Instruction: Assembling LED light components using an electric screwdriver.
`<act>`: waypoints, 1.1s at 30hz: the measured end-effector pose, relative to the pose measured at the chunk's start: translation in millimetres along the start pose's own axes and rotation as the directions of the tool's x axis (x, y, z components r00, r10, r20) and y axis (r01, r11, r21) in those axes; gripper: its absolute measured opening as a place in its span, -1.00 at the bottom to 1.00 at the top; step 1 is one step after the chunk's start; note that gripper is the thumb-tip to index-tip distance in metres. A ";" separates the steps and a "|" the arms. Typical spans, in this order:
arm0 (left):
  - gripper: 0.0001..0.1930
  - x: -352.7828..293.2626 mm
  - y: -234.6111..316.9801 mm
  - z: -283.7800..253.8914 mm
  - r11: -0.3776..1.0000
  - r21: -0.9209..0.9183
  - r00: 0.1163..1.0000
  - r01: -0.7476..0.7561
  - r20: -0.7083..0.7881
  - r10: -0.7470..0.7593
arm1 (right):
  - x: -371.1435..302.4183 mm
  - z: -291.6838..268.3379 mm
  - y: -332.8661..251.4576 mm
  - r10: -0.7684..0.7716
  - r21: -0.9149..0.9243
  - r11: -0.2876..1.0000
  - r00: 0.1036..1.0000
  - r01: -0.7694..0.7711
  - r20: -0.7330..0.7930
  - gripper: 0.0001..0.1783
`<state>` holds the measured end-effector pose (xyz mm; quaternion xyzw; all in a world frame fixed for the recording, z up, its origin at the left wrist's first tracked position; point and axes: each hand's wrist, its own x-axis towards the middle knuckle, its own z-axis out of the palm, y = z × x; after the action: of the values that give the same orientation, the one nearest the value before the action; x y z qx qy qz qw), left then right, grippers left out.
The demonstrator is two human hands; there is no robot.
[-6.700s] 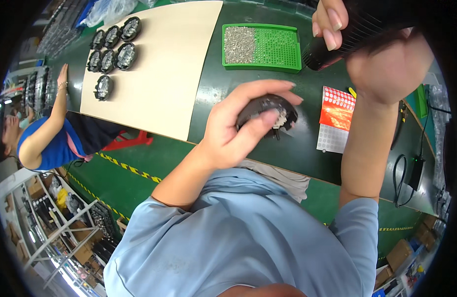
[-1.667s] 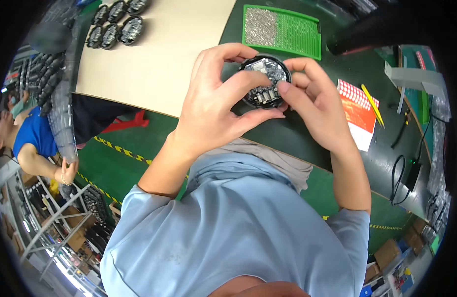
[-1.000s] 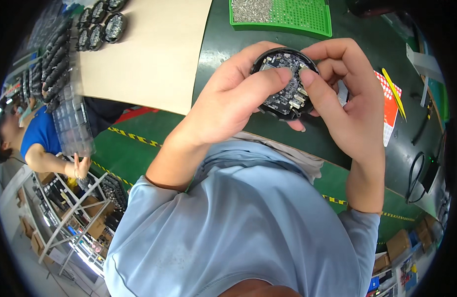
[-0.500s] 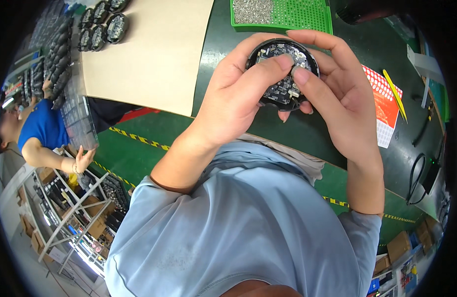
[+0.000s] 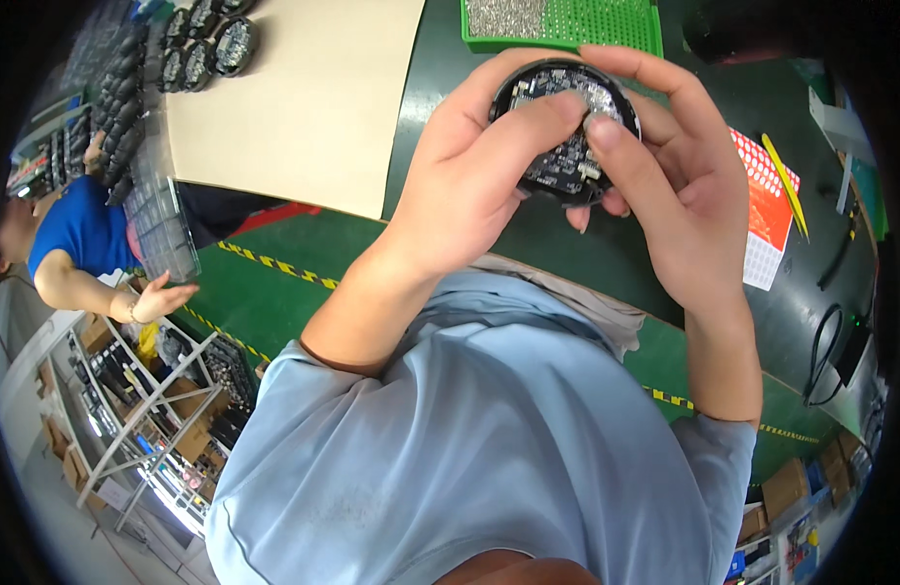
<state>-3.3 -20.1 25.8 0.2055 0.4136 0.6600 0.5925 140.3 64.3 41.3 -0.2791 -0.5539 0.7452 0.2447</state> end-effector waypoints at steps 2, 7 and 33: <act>-0.73 -1.1 1.7 -0.6 0.999 -0.035 0.999 0.010 0.031 -0.009 | 0.7 -1.7 0.4 0.002 0.020 1.000 1.000 -0.002 0.020 -0.57; -0.73 -2.1 -2.2 0.7 0.999 0.040 1.000 -0.016 -0.007 0.016 | 1.0 0.0 4.9 -0.023 0.030 0.999 1.000 0.023 0.004 -0.57; -0.70 -4.7 1.1 -0.6 0.949 0.200 0.964 -0.242 0.161 0.212 | 3.2 -9.1 15.4 -0.312 -0.093 0.945 0.950 0.313 0.027 -0.52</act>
<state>-3.3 -24.7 27.3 0.3604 0.4151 0.6589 0.5134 143.4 68.6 23.9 -0.1949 -0.6277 0.6713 0.3426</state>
